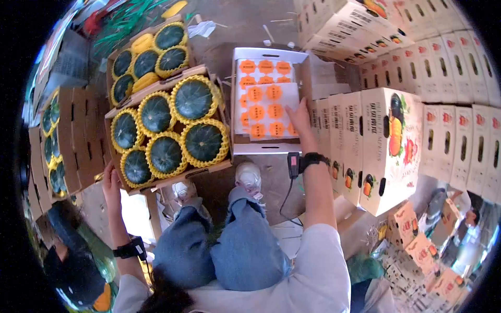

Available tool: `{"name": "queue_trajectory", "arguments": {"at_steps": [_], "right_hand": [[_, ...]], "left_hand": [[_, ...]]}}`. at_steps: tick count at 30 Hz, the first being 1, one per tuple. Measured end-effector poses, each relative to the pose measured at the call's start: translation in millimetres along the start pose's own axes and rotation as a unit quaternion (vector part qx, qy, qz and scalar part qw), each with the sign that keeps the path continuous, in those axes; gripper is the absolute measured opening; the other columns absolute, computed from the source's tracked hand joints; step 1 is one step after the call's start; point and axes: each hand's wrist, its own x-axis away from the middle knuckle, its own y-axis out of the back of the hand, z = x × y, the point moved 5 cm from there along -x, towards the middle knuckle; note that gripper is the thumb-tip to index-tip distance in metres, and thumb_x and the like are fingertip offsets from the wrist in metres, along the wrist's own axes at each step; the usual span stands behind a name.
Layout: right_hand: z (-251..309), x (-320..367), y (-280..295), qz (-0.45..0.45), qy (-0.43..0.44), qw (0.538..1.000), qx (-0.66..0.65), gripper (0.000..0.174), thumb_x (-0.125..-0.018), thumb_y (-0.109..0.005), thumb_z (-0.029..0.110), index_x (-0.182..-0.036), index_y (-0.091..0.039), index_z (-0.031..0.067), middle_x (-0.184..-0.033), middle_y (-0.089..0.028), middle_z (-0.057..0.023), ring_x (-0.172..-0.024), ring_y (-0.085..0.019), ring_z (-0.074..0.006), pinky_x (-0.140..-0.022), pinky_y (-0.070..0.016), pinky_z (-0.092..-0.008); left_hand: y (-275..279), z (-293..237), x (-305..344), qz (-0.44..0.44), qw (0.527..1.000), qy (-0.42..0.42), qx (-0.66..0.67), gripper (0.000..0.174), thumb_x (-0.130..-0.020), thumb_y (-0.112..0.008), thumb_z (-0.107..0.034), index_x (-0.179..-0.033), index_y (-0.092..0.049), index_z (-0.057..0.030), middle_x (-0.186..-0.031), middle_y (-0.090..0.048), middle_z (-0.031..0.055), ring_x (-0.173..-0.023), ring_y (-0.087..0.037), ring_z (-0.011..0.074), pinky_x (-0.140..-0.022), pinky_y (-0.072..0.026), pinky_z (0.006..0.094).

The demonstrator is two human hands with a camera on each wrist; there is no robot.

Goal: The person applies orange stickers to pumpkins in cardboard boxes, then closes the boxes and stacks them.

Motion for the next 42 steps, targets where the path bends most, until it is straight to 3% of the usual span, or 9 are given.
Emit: {"name": "queue_trajectory", "arguments": {"at_steps": [10,13,16,18,21,26,34,39,42], "right_hand": [[175.2,99.7,145.6,-0.014,0.203,0.977,0.067,0.017,-0.081,-0.062,0.017,-0.084,-0.059,0.0008,-0.079,-0.062,-0.0177,-0.074,-0.061,-0.0342,-0.064,-0.0473,-0.0401],[277.6,206.5,182.7,0.071,0.477,0.866,0.132,0.012,-0.072,-0.067,0.012,-0.079,-0.06,0.0048,-0.074,-0.06,-0.0115,-0.069,-0.061,-0.0305,-0.062,-0.0477,-0.0394],[328.5,277.9,188.1,0.135,0.567,0.803,0.127,0.017,-0.069,-0.068,0.014,-0.082,-0.06,0.0068,-0.069,-0.057,-0.0056,-0.065,-0.059,-0.0239,-0.06,-0.0478,-0.0386],[343.5,290.0,204.8,0.079,0.587,0.803,0.067,0.021,-0.07,-0.069,0.013,-0.088,-0.061,0.0051,-0.082,-0.061,-0.0073,-0.075,-0.061,-0.0236,-0.066,-0.0499,-0.0362],[317.3,282.9,234.2,-0.188,0.523,0.831,-0.025,0.031,-0.074,-0.07,0.013,-0.102,-0.062,0.0025,-0.114,-0.056,-0.0137,-0.104,-0.055,-0.0297,-0.087,-0.0464,-0.0387],[263.7,247.7,144.5,0.073,0.374,0.887,-0.26,0.031,-0.089,-0.052,0.027,-0.094,-0.069,0.0013,-0.131,-0.044,-0.0192,-0.124,-0.04,-0.0296,-0.101,-0.0303,-0.042],[320.0,242.7,100.6,0.149,0.474,0.845,-0.197,0.025,-0.072,-0.073,0.011,-0.096,-0.07,0.0076,-0.144,-0.029,-0.0187,-0.133,-0.027,-0.0348,-0.107,-0.0217,-0.0419],[326.0,256.5,103.2,0.089,0.546,0.829,-0.084,0.017,-0.07,-0.073,0.006,-0.087,-0.07,0.0023,-0.118,-0.056,-0.0173,-0.113,-0.048,-0.031,-0.095,-0.0365,-0.0404],[306.3,252.5,87.1,0.187,0.447,0.859,-0.164,0.014,-0.073,-0.071,0.005,-0.086,-0.068,-0.0005,-0.098,-0.065,-0.0134,-0.092,-0.06,-0.0248,-0.083,-0.0449,-0.035]], "left_hand": [[-23.8,-226.1,104.3,-0.013,0.841,-0.468,-0.271,0.037,-0.071,-0.066,-0.002,-0.107,-0.06,-0.0019,-0.103,-0.059,0.0129,-0.102,-0.054,0.0307,-0.087,-0.0448,0.0385],[-66.1,-292.5,141.4,0.062,0.795,-0.562,-0.219,0.056,-0.064,-0.073,-0.016,-0.116,-0.055,-0.003,-0.108,-0.058,0.013,-0.11,-0.05,0.031,-0.094,-0.0415,0.0395],[-97.1,-312.2,166.8,0.131,0.739,-0.633,-0.19,0.048,-0.064,-0.072,-0.019,-0.107,-0.057,-0.0041,-0.1,-0.061,0.0103,-0.102,-0.056,0.0265,-0.085,-0.0463,0.0374],[-97.5,-293.4,156.3,0.253,0.798,-0.529,-0.142,0.015,-0.072,-0.07,-0.012,-0.081,-0.06,-0.0061,-0.068,-0.058,0.0098,-0.063,-0.059,0.0253,-0.056,-0.0463,0.0329],[-70.6,-252.8,120.3,0.269,0.902,-0.337,-0.029,0.012,-0.081,-0.066,-0.012,-0.08,-0.06,-0.0021,-0.065,-0.057,0.0064,-0.059,-0.055,0.0123,-0.054,-0.0431,0.0261],[-54.8,-177.0,96.6,0.284,0.937,-0.118,0.166,0.015,-0.084,-0.064,-0.014,-0.087,-0.062,0.0009,-0.069,-0.056,0.0001,-0.067,-0.048,0.0031,-0.057,-0.0402,0.0222],[-67.0,-160.2,78.7,0.323,0.918,-0.228,0.003,0.023,-0.083,-0.065,-0.023,-0.086,-0.062,-0.0001,-0.068,-0.059,0.0092,-0.062,-0.057,0.0144,-0.057,-0.0425,0.0298],[-68.8,-143.3,67.5,0.356,0.889,-0.233,-0.168,0.03,-0.08,-0.067,-0.028,-0.095,-0.062,-0.0016,-0.077,-0.062,0.0129,-0.072,-0.061,0.0283,-0.064,-0.0468,0.0347],[-60.9,-180.8,89.1,0.079,0.865,-0.473,-0.149,0.038,-0.075,-0.07,-0.025,-0.104,-0.06,-0.0038,-0.091,-0.061,0.0125,-0.082,-0.06,0.0298,-0.071,-0.0486,0.0369]]}}
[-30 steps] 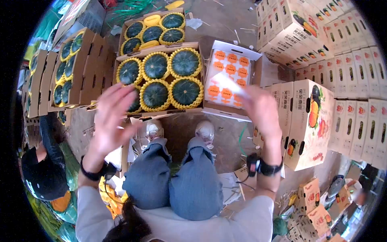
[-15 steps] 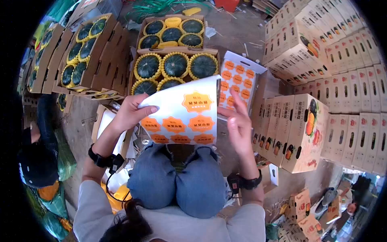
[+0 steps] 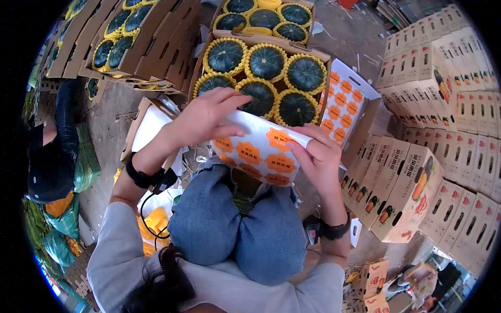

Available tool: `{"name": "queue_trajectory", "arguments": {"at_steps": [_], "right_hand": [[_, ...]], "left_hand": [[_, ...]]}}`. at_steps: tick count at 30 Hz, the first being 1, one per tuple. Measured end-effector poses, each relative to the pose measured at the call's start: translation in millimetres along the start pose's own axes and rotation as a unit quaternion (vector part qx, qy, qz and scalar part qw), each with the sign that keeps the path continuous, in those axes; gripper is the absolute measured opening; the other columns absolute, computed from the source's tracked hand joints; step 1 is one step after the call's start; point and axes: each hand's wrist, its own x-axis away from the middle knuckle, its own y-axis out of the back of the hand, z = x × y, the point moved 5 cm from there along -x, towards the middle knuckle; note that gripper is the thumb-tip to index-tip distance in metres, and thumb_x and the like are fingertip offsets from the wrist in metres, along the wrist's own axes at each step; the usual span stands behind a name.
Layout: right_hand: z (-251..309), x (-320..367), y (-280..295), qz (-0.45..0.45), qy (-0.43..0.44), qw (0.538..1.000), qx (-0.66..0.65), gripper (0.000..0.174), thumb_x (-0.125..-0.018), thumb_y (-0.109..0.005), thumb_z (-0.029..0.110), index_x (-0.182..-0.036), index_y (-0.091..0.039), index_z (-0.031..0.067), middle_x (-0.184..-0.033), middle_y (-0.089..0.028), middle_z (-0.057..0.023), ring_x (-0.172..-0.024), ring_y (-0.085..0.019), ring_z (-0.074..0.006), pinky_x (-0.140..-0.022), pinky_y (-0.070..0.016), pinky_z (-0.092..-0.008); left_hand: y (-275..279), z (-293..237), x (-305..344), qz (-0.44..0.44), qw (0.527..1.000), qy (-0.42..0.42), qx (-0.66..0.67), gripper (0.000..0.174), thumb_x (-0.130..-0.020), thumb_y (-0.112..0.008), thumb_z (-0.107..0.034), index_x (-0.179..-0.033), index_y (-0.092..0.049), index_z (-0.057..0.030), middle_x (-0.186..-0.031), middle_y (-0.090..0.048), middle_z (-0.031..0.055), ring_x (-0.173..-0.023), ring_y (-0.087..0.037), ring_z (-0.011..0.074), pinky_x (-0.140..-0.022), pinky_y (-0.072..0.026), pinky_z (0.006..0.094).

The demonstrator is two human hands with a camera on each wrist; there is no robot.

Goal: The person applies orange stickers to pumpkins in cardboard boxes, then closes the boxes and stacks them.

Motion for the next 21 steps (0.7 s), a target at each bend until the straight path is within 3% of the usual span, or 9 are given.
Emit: {"name": "queue_trajectory", "arguments": {"at_steps": [1,4,7,9,12,13,16,17,21], "right_hand": [[-2.0,2.4,-3.2,-0.01,-0.036,0.999,-0.021,0.014,-0.074,-0.07,0.005,-0.086,-0.067,-0.0014,-0.093,-0.066,-0.0123,-0.086,-0.061,-0.023,-0.079,-0.0464,-0.0328],[-0.8,3.4,-13.4,-0.003,-0.066,0.997,-0.033,0.014,-0.078,-0.066,0.006,-0.088,-0.066,-0.0029,-0.089,-0.066,-0.0116,-0.077,-0.062,-0.0194,-0.071,-0.0475,-0.0274],[-9.0,7.0,-16.9,0.008,-0.121,0.987,-0.107,0.015,-0.083,-0.062,0.009,-0.09,-0.065,-0.0034,-0.088,-0.066,-0.0089,-0.074,-0.061,-0.0148,-0.068,-0.0465,-0.0241],[-42.9,23.0,-20.9,0.005,-0.22,0.95,-0.222,0.02,-0.087,-0.058,0.014,-0.092,-0.065,-0.0032,-0.088,-0.065,-0.0031,-0.074,-0.057,-0.0081,-0.065,-0.0451,-0.022],[-60.9,32.5,-30.6,0.01,-0.34,0.903,-0.262,0.02,-0.088,-0.059,0.015,-0.093,-0.066,-0.0031,-0.086,-0.064,-0.0008,-0.074,-0.055,-0.0055,-0.064,-0.0443,-0.0214],[-57.5,35.8,-28.4,0.02,-0.356,0.911,-0.205,0.02,-0.087,-0.06,0.015,-0.095,-0.066,-0.0028,-0.082,-0.064,-0.0004,-0.072,-0.055,-0.0054,-0.064,-0.044,-0.0208],[-41.4,33.6,-37.6,0.03,-0.294,0.931,-0.216,0.02,-0.087,-0.06,0.015,-0.096,-0.066,-0.002,-0.081,-0.064,-0.0007,-0.072,-0.055,-0.0048,-0.064,-0.0445,-0.021],[-38.2,29.1,-38.1,0.078,-0.265,0.948,-0.155,0.02,-0.086,-0.06,0.014,-0.098,-0.066,-0.0007,-0.084,-0.065,-0.0036,-0.074,-0.058,-0.0077,-0.067,-0.0454,-0.0221],[-22.5,7.9,-38.2,0.082,-0.189,0.972,-0.115,0.022,-0.084,-0.062,0.014,-0.1,-0.064,0.0002,-0.09,-0.066,-0.008,-0.079,-0.061,-0.0163,-0.07,-0.0458,-0.0241]], "left_hand": [[1.2,-10.8,-5.9,-0.002,0.999,-0.011,0.032,0.046,-0.07,-0.072,-0.021,-0.11,-0.057,-0.0055,-0.102,-0.058,0.0123,-0.089,-0.058,0.0308,-0.075,-0.0493,0.0382],[-2.3,-32.5,-18.3,0.014,0.994,-0.058,0.093,0.04,-0.07,-0.072,-0.019,-0.105,-0.059,-0.0043,-0.097,-0.059,0.0111,-0.087,-0.059,0.0295,-0.073,-0.0499,0.0356],[-14.2,-44.9,-11.1,-0.04,0.985,-0.165,-0.009,0.022,-0.068,-0.065,-0.017,-0.088,-0.06,-0.0093,-0.088,-0.058,0.0041,-0.085,-0.059,0.0207,-0.07,-0.0499,0.0303],[-14.4,-58.8,-0.3,-0.091,0.948,-0.283,-0.117,0.018,-0.066,-0.06,-0.017,-0.084,-0.059,-0.013,-0.086,-0.056,0.001,-0.085,-0.058,0.015,-0.072,-0.0488,0.0281],[-19.7,-62.9,16.5,-0.111,0.944,-0.303,-0.067,0.023,-0.065,-0.064,-0.02,-0.085,-0.063,-0.0084,-0.09,-0.059,0.0015,-0.091,-0.057,0.0171,-0.077,-0.0495,0.031],[-16.1,-58.2,15.8,-0.083,0.965,-0.248,-0.025,0.021,-0.067,-0.066,-0.017,-0.086,-0.063,-0.0077,-0.092,-0.059,0.0034,-0.095,-0.056,0.0196,-0.081,-0.0482,0.0331],[-31.0,-29.0,7.0,-0.077,0.993,0.008,0.092,0.02,-0.069,-0.07,-0.013,-0.087,-0.063,-0.0069,-0.096,-0.06,0.0063,-0.095,-0.057,0.0239,-0.08,-0.0482,0.0344],[-35.6,-25.0,6.2,-0.05,0.992,0.018,0.113,0.022,-0.068,-0.072,-0.012,-0.088,-0.063,-0.0048,-0.098,-0.06,0.0088,-0.093,-0.058,0.0266,-0.078,-0.0492,0.0342],[-39.0,-29.1,0.1,-0.048,0.991,-0.063,0.106,0.023,-0.066,-0.071,-0.009,-0.088,-0.063,-0.0044,-0.097,-0.059,0.0085,-0.088,-0.06,0.0257,-0.071,-0.0514,0.0329]]}}
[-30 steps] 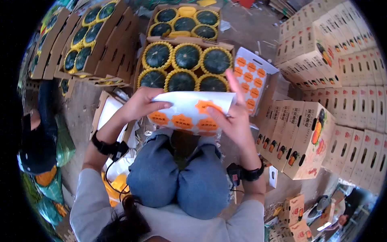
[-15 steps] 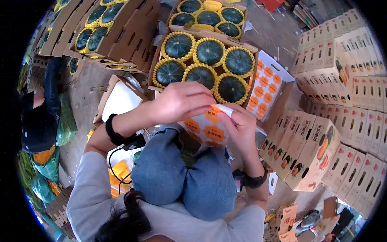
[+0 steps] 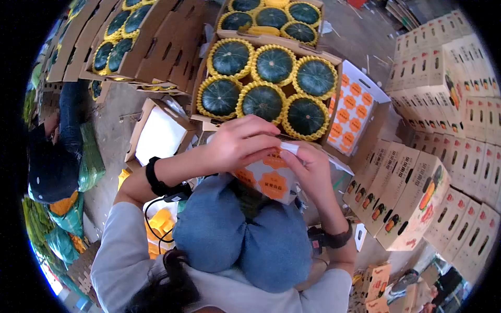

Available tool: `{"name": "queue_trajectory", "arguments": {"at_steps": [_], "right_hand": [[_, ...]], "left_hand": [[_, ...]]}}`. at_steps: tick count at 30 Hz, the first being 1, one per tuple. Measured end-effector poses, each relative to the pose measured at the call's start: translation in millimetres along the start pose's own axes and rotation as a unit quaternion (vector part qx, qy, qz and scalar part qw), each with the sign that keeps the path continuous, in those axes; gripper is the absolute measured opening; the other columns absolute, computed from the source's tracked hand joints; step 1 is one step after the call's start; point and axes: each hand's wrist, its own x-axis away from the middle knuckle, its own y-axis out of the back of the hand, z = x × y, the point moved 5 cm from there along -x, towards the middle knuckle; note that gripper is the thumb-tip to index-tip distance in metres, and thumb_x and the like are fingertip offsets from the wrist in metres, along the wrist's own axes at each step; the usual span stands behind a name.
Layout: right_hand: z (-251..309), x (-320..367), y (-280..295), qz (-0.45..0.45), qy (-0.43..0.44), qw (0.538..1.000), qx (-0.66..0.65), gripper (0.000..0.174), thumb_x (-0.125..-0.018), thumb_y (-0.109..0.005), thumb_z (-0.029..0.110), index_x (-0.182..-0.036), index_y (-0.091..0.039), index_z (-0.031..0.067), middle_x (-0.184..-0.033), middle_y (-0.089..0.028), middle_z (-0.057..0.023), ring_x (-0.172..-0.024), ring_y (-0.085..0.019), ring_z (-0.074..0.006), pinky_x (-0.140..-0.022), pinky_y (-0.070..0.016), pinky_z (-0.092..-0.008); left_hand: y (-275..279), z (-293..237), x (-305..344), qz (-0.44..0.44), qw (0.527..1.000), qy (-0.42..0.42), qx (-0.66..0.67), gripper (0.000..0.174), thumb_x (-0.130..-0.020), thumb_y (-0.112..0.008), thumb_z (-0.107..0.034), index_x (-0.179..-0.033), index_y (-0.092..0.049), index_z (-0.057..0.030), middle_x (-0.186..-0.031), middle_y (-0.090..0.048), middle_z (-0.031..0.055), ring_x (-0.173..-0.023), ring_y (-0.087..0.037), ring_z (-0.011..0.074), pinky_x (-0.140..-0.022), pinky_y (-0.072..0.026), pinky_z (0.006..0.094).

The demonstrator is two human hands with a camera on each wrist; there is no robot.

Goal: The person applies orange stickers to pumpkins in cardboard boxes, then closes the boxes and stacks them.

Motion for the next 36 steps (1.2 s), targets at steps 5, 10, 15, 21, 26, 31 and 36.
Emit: {"name": "queue_trajectory", "arguments": {"at_steps": [5,10,15,21,26,31,36], "right_hand": [[-44.1,3.3,15.7,-0.056,-0.134,0.968,-0.206,0.022,-0.087,-0.059,0.017,-0.098,-0.063,-0.0018,-0.09,-0.065,-0.0069,-0.076,-0.06,-0.0121,-0.069,-0.0454,-0.023],[-45.1,10.7,51.8,-0.139,-0.131,0.945,-0.265,0.021,-0.089,-0.057,0.015,-0.099,-0.063,-0.0032,-0.088,-0.064,-0.004,-0.076,-0.057,-0.0085,-0.072,-0.0447,-0.0221],[-37.3,23.8,44.9,-0.071,-0.056,0.982,-0.166,0.02,-0.087,-0.059,0.012,-0.099,-0.064,-0.0041,-0.093,-0.063,-0.004,-0.081,-0.056,-0.0097,-0.075,-0.0437,-0.0231],[-50.8,32.1,49.6,-0.096,-0.064,0.972,-0.204,0.021,-0.087,-0.06,0.013,-0.1,-0.064,-0.0038,-0.095,-0.063,-0.005,-0.084,-0.055,-0.0107,-0.078,-0.0425,-0.0245],[-48.7,38.8,52.5,-0.124,-0.06,0.962,-0.236,0.022,-0.087,-0.06,0.014,-0.1,-0.064,-0.0034,-0.093,-0.063,-0.0049,-0.084,-0.055,-0.011,-0.079,-0.0418,-0.025],[-37.9,37.1,43.3,-0.153,-0.085,0.965,-0.193,0.022,-0.089,-0.059,0.016,-0.096,-0.064,-0.0031,-0.088,-0.064,-0.0033,-0.08,-0.055,-0.0092,-0.075,-0.042,-0.0221],[-11.1,38.6,50.8,-0.212,-0.005,0.969,-0.127,0.023,-0.089,-0.058,0.018,-0.093,-0.064,-0.0035,-0.083,-0.063,-0.0029,-0.077,-0.054,-0.0083,-0.071,-0.0424,-0.0218]], "left_hand": [[13.8,-15.7,3.9,0.02,0.993,-0.119,-0.008,0.021,-0.066,-0.07,-0.01,-0.087,-0.065,-0.0085,-0.098,-0.059,0.006,-0.094,-0.058,0.0264,-0.078,-0.0489,0.0358],[77.0,19.2,1.1,0.03,0.992,0.1,0.077,0.009,-0.075,-0.065,-0.009,-0.083,-0.064,-0.0125,-0.1,-0.063,0.002,-0.113,-0.048,0.0298,-0.087,-0.0422,0.0402],[88.7,91.5,22.5,0.078,0.957,0.229,-0.161,0.014,-0.077,-0.066,-0.014,-0.088,-0.059,-0.0073,-0.092,-0.058,0.0094,-0.099,-0.05,0.0282,-0.087,-0.0382,0.0384],[71.6,94.4,21.6,0.085,0.953,0.206,-0.204,0.038,-0.066,-0.077,-0.028,-0.091,-0.057,-0.0081,-0.096,-0.056,0.0088,-0.101,-0.048,0.0277,-0.088,-0.0369,0.0399],[67.9,103.3,25.0,0.088,0.926,0.152,-0.335,0.071,-0.06,-0.078,-0.04,-0.118,-0.049,-0.0118,-0.118,-0.048,0.0123,-0.109,-0.045,0.0294,-0.094,-0.0342,0.0428],[63.5,79.7,-19.2,0.01,0.95,0.101,-0.294,0.083,-0.08,-0.054,-0.057,-0.142,-0.023,-0.0131,-0.145,-0.019,0.0201,-0.135,-0.017,0.0372,-0.108,-0.0151,0.0525],[20.2,119.2,-11.0,0.135,0.934,0.094,-0.318,0.061,-0.093,-0.033,-0.049,-0.143,-0.021,-0.0156,-0.148,-0.015,0.0163,-0.137,-0.011,0.035,-0.11,-0.0081,0.0487]]}}
